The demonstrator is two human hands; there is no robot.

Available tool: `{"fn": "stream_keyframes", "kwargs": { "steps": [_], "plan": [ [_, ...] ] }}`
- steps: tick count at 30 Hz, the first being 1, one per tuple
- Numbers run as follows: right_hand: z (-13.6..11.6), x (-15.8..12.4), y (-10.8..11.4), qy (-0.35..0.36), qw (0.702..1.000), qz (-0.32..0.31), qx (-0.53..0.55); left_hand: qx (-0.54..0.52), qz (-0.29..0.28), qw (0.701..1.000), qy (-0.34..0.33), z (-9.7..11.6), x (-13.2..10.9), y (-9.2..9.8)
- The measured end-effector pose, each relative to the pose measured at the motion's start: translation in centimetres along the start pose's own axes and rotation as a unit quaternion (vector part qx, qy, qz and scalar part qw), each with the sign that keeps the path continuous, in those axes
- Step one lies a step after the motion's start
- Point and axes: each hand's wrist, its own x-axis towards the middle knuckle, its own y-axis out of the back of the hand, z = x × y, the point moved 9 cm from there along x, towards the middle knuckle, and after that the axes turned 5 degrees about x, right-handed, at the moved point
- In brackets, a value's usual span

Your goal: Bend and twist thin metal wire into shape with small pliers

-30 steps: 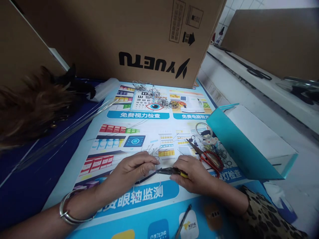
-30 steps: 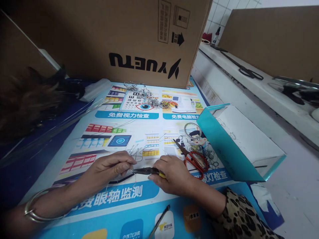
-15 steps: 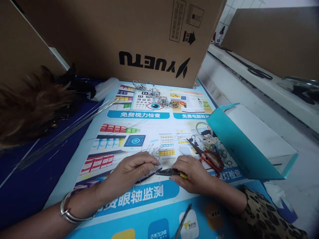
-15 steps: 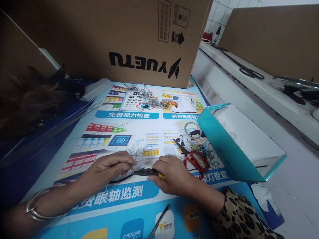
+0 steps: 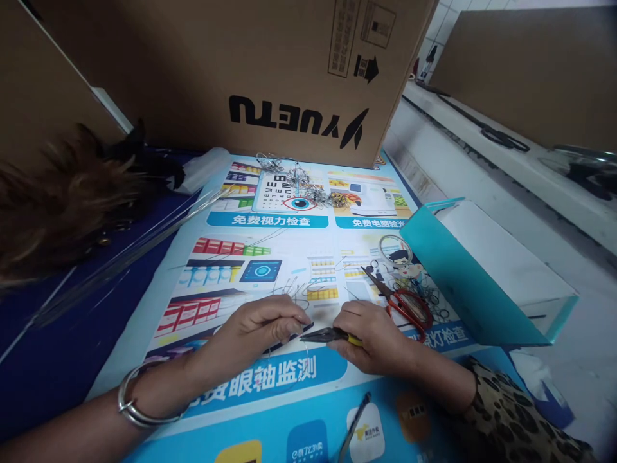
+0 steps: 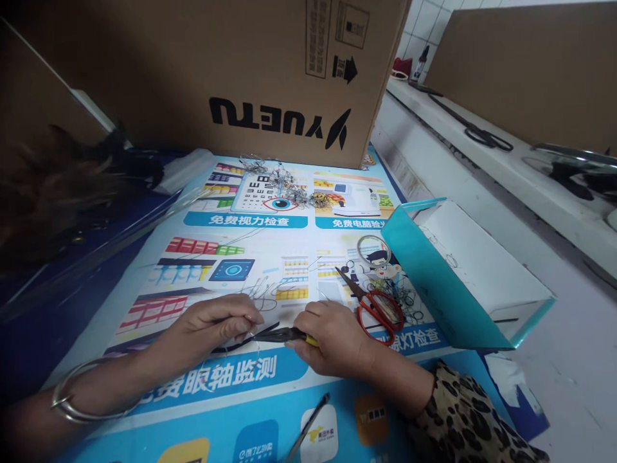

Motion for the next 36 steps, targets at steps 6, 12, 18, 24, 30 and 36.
{"fn": "stream_keyframes", "kwargs": {
  "steps": [6, 12, 18, 24, 30, 36],
  "plan": [
    [0.0, 0.0, 0.0, 0.004, 1.0, 0.002, -0.018, 0.025, 0.008, 1.0, -0.005, 0.1, -0.1, 0.2],
    [0.2, -0.1, -0.1, -0.007, 0.999, 0.0, -0.035, 0.06, 0.033, 0.998, -0.015, 0.3, -0.1, 0.6],
    [0.3, -0.2, -0.1, -0.023, 0.998, -0.001, -0.05, 0.089, 0.061, 0.994, -0.025, 0.7, -0.2, 1.0],
    [0.3, -0.2, 0.1, -0.053, 0.997, 0.001, -0.063, 0.114, 0.087, 0.989, -0.041, 1.0, -0.3, 1.3],
    [0.2, -0.3, 0.3, -0.075, 0.995, 0.0, -0.061, 0.151, 0.12, 0.98, -0.052, 1.3, -0.7, 1.8],
    [0.2, -0.4, 0.1, -0.088, 0.994, 0.01, -0.068, 0.158, 0.142, 0.976, -0.056, 1.5, -0.8, 2.0]
  ]
}}
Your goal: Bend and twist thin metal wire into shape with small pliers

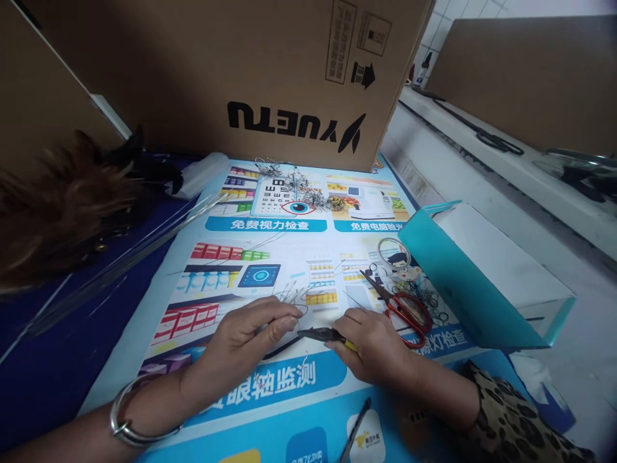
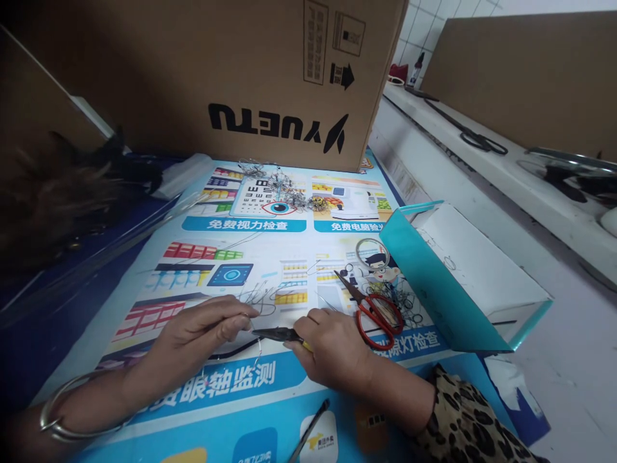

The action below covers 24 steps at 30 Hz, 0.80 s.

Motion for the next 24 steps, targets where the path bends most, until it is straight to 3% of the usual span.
{"fn": "stream_keyframes", "kwargs": {
  "steps": [16, 24],
  "plan": [
    [0.21, 0.13, 0.7, -0.038, 0.997, -0.003, 0.073, 0.007, 0.013, 1.0, 0.008, -0.17, -0.16, 0.44],
    [-0.07, 0.04, 0.57, -0.024, 0.997, -0.001, 0.075, 0.001, -0.005, 1.0, -0.003, -0.02, -0.05, 0.05]
  ]
}}
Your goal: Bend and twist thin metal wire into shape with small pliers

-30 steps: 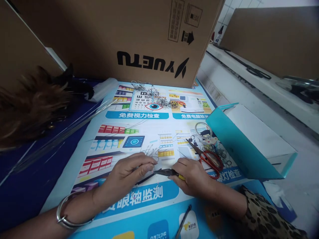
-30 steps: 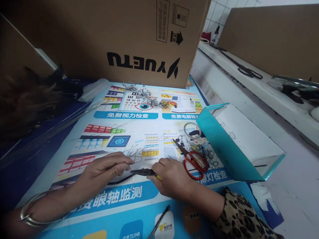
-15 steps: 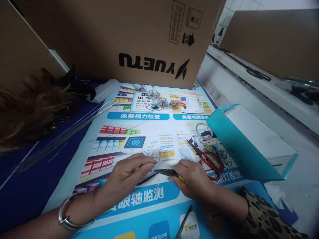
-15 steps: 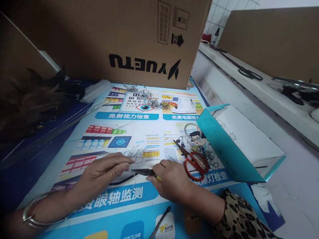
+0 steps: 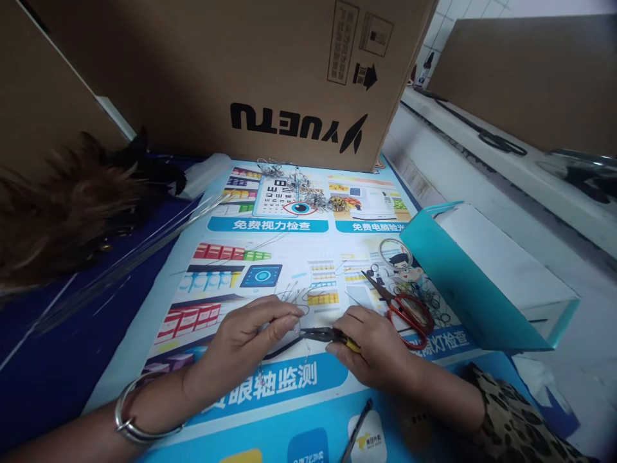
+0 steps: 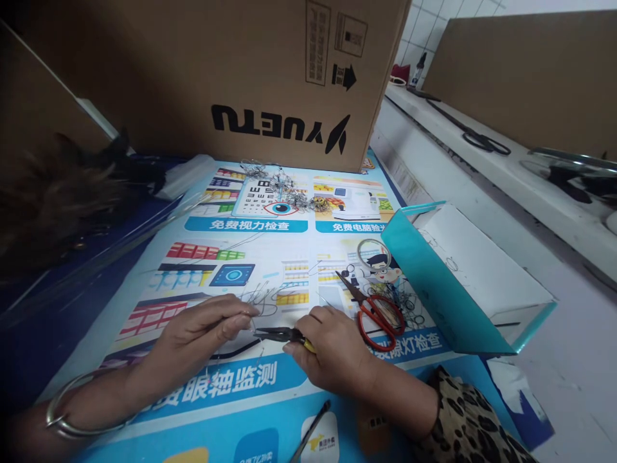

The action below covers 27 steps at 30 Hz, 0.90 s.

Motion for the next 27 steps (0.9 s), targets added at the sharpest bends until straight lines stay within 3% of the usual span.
{"fn": "stream_keyframes", "kwargs": {
  "steps": [27],
  "plan": [
    [0.16, 0.11, -0.55, 0.008, 1.0, 0.002, -0.017, 0.023, 0.013, 0.999, -0.031, 0.77, -0.11, 0.16]
  ]
}}
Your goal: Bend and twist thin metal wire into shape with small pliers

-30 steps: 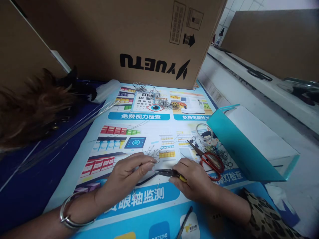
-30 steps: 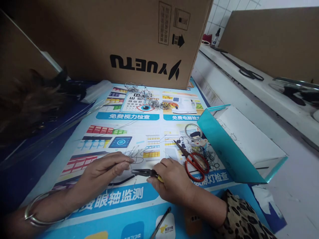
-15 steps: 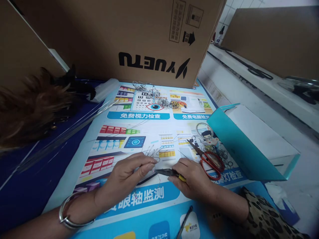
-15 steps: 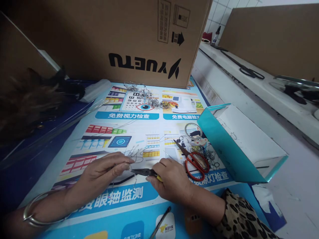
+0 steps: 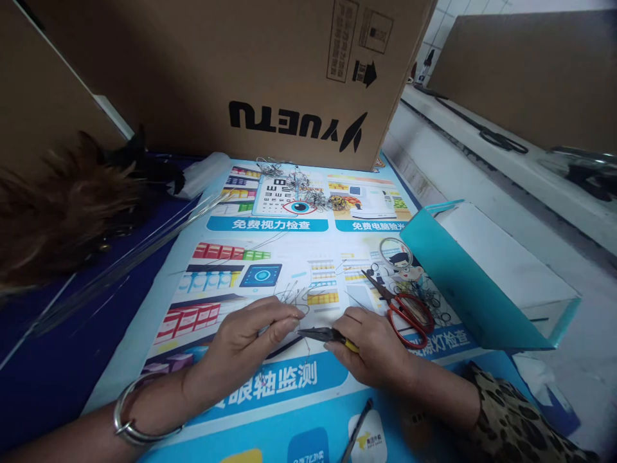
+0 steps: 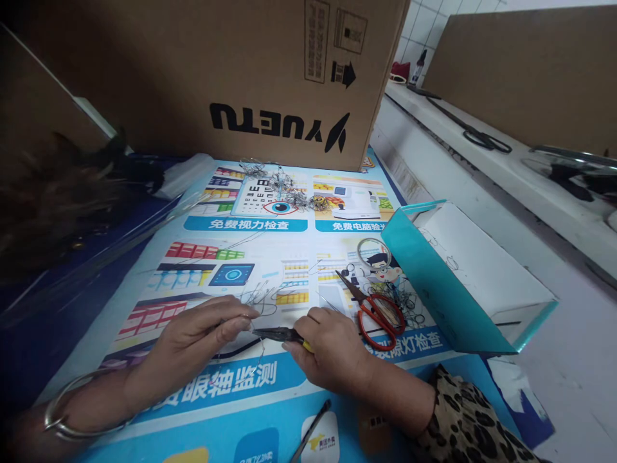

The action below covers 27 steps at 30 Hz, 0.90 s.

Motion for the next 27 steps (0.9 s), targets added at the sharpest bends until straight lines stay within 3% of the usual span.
{"fn": "stream_keyframes", "kwargs": {
  "steps": [15, 27],
  "plan": [
    [-0.25, 0.04, 0.14, 0.019, 1.0, 0.001, -0.01, 0.001, 0.003, 1.0, -0.009, 0.13, -0.07, 0.01],
    [-0.26, -0.1, 0.05, 0.037, 0.998, 0.006, -0.051, -0.013, -0.018, 1.0, 0.02, -0.21, 0.15, -0.24]
  ]
}}
